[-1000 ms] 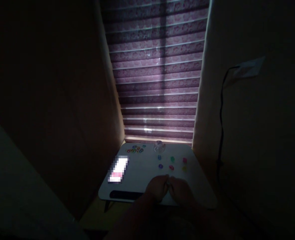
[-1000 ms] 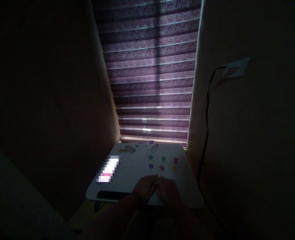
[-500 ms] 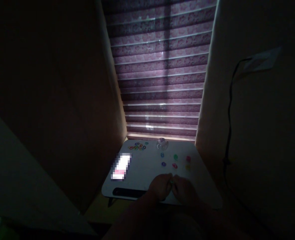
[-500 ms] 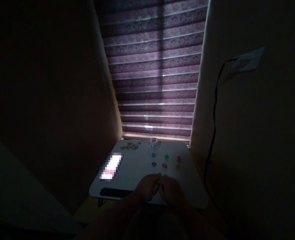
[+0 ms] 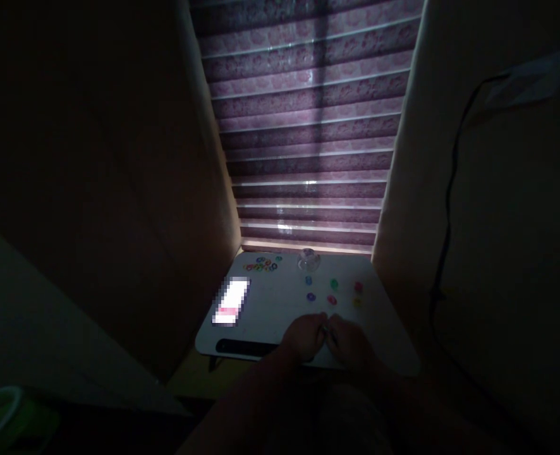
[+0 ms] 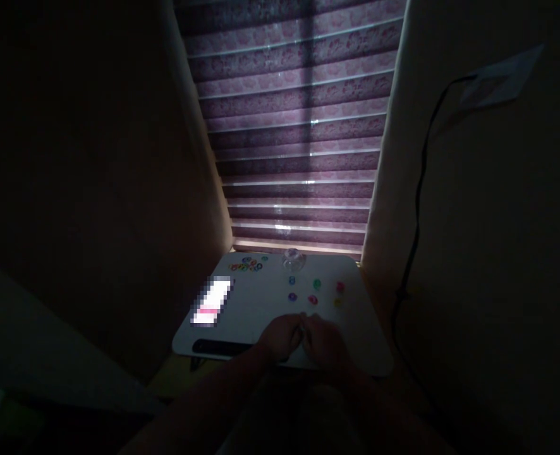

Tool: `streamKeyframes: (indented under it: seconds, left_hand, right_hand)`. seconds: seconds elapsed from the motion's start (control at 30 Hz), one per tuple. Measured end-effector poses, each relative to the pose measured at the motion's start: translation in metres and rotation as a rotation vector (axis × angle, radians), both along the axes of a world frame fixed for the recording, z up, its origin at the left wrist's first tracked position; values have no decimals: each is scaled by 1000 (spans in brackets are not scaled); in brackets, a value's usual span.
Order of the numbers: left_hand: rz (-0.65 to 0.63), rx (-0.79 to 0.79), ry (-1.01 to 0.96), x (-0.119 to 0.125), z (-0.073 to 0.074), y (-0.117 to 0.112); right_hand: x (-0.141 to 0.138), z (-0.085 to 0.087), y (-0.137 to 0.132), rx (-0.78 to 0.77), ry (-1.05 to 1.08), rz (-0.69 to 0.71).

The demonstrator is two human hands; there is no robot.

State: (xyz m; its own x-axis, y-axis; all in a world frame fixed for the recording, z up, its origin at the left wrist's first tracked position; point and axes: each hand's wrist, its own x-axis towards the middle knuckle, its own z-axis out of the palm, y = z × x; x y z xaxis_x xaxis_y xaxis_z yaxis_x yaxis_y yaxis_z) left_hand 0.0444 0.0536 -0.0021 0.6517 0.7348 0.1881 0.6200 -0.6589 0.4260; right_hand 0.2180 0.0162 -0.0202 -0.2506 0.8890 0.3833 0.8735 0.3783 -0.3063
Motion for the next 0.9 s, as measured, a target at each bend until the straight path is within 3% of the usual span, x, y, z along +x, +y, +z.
streamKeyframes:
  seconds: [0.4, 0.9]
  left_hand:
    - [18, 5, 34, 1, 5, -2]
    - [43, 20, 43, 2, -5, -2]
  right_hand:
    - [5, -4, 0, 59, -5, 49]
    - [6, -3, -2, 61, 15, 55]
